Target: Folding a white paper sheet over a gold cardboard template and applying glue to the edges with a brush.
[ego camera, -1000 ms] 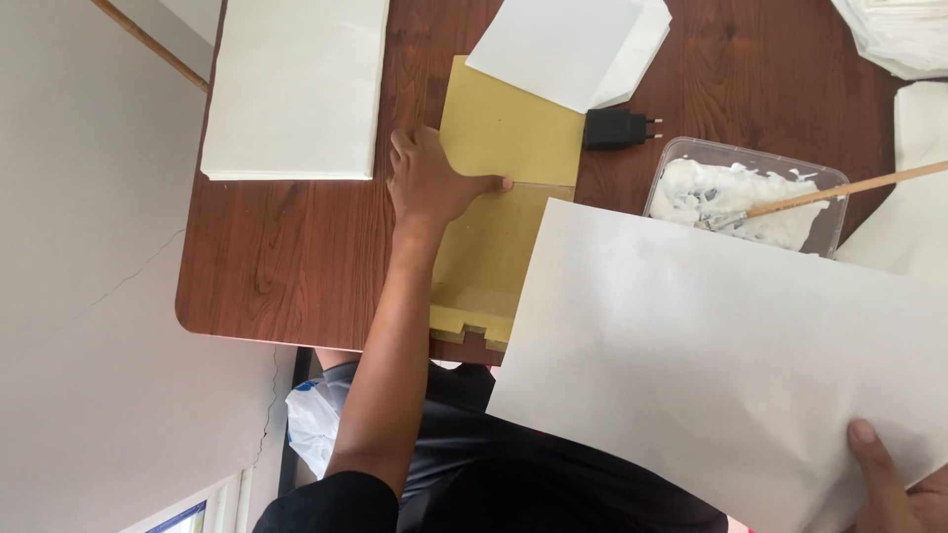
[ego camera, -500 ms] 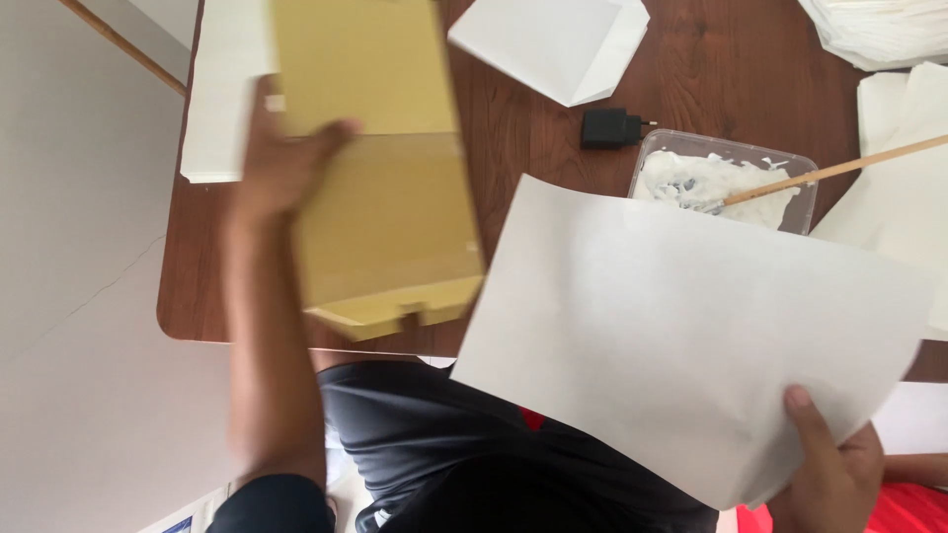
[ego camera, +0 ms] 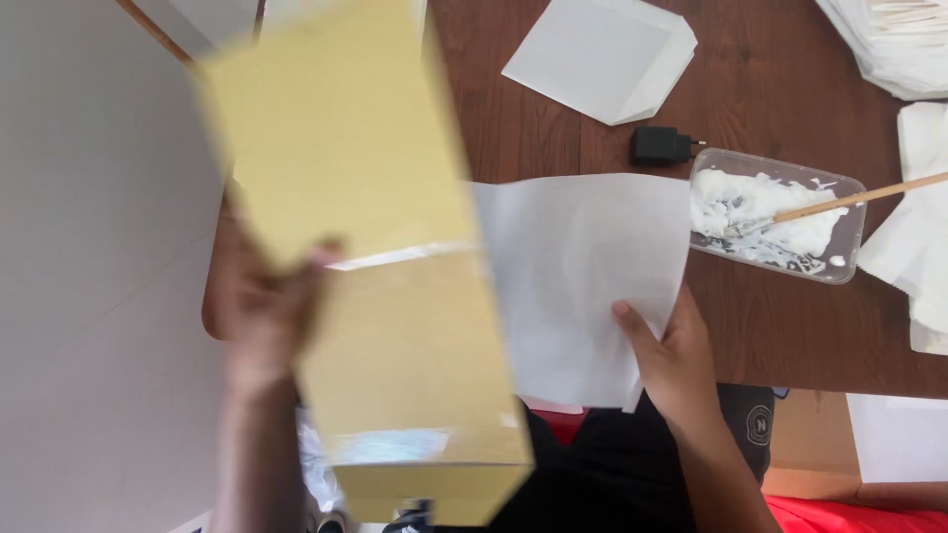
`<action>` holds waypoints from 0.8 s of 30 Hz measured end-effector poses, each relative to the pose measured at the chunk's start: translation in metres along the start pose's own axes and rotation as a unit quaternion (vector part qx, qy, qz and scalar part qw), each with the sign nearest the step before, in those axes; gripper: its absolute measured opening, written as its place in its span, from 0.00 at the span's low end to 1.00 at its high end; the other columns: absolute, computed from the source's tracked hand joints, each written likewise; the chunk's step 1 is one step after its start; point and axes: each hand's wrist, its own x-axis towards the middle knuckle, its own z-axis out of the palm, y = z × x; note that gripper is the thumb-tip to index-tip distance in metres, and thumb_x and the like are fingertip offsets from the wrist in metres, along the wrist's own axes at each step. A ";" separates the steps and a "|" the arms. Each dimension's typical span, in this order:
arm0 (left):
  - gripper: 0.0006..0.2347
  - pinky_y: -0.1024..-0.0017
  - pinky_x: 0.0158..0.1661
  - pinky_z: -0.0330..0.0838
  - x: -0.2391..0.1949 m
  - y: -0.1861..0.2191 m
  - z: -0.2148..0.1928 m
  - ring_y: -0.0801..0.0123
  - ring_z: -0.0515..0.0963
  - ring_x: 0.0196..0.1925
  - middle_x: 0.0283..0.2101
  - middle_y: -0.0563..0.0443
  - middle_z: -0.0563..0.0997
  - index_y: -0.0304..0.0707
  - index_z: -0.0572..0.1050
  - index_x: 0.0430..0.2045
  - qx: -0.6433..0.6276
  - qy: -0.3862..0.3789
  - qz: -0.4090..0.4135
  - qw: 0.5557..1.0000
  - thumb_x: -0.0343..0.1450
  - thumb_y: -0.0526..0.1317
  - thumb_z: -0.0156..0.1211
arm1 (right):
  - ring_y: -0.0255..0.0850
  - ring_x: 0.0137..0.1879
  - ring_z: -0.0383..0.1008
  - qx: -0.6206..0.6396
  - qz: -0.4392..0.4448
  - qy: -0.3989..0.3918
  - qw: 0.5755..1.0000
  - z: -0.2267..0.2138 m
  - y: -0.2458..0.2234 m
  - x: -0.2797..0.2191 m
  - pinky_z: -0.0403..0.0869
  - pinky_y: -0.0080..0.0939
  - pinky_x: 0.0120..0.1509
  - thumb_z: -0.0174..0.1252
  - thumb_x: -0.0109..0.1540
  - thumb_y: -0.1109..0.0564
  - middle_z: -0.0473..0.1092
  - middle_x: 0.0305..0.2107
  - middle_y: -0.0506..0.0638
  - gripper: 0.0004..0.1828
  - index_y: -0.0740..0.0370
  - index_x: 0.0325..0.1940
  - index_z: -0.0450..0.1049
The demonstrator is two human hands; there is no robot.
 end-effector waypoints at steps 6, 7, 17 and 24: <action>0.30 0.57 0.39 0.84 -0.005 -0.014 0.099 0.61 0.80 0.35 0.39 0.35 0.83 0.31 0.62 0.55 -0.086 -0.049 -0.188 0.977 0.62 0.35 0.76 | 0.76 0.58 0.71 -0.231 -0.067 0.009 0.971 -0.019 -0.019 -0.016 0.71 0.80 0.58 0.56 0.64 0.39 0.72 0.47 0.76 0.38 0.69 0.68 0.62; 0.29 0.58 0.37 0.83 -0.006 -0.026 0.103 0.62 0.81 0.34 0.38 0.37 0.83 0.33 0.62 0.55 -0.062 -0.051 -0.206 0.975 0.64 0.36 0.74 | 0.68 0.51 0.76 -0.322 -0.099 0.050 0.940 -0.030 -0.019 -0.017 0.74 0.69 0.52 0.57 0.63 0.42 0.77 0.42 0.65 0.30 0.57 0.66 0.69; 0.43 0.28 0.67 0.45 0.015 -0.022 0.115 0.27 0.42 0.74 0.73 0.23 0.42 0.27 0.41 0.74 0.324 -0.099 -0.080 0.937 0.72 0.48 0.65 | 0.56 0.54 0.77 -0.469 -0.426 0.074 0.770 -0.061 -0.058 0.142 0.75 0.52 0.56 0.68 0.60 0.53 0.76 0.44 0.55 0.20 0.55 0.57 0.80; 0.36 0.48 0.60 0.69 0.102 -0.072 0.197 0.42 0.64 0.69 0.64 0.34 0.65 0.31 0.55 0.71 0.426 -0.221 0.044 0.876 0.73 0.54 0.61 | 0.54 0.71 0.66 -0.592 -0.206 -0.139 0.767 -0.031 -0.089 0.178 0.55 0.68 0.73 0.60 0.61 0.44 0.70 0.63 0.53 0.36 0.51 0.73 0.67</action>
